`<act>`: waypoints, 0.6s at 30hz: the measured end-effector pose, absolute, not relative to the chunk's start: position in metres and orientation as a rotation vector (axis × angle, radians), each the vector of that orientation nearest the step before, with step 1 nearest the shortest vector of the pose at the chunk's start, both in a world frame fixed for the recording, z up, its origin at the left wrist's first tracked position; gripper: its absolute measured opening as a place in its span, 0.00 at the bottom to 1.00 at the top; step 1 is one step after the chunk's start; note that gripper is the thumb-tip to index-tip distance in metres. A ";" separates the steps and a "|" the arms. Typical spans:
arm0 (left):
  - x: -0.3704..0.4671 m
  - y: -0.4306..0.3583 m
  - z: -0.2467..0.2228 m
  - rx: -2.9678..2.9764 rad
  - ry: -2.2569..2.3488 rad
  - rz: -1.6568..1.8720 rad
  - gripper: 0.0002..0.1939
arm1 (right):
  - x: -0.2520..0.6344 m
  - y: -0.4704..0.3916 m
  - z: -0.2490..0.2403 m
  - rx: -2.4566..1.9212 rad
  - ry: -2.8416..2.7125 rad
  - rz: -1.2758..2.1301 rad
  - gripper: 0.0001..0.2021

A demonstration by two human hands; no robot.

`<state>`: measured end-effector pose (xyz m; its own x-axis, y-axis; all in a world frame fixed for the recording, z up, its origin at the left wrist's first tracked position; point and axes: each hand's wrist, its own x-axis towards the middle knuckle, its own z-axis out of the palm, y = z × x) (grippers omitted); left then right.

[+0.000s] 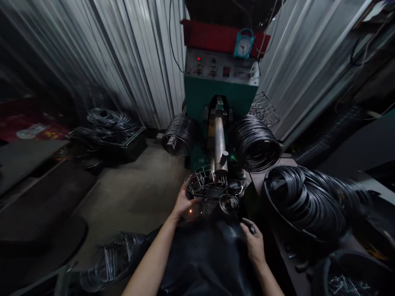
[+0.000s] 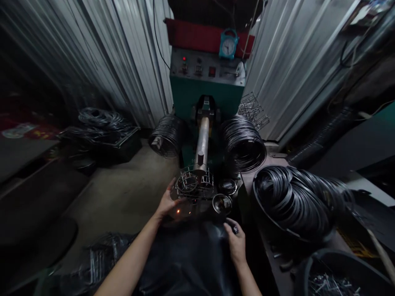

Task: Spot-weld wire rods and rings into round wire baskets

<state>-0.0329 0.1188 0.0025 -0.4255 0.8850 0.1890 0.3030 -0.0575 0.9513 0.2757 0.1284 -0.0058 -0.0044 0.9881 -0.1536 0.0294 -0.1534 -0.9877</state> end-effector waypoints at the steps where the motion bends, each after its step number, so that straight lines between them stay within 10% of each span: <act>1: -0.030 0.121 0.000 1.195 1.659 1.561 0.49 | 0.278 0.122 -0.013 -1.365 -1.339 1.233 0.17; 9: -0.026 0.105 0.012 0.963 1.460 1.819 0.43 | 0.283 0.110 0.025 -1.183 -2.177 0.928 0.08; 18: -0.035 0.074 0.024 1.310 1.634 1.661 0.39 | 0.214 0.122 0.149 -0.790 -2.378 1.417 0.10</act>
<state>-0.0354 0.0744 0.0240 -0.4375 0.8477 0.3001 0.2861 -0.1852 0.9401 0.2137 0.1218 0.1492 -0.8173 0.5739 -0.0508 0.3178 0.3755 -0.8706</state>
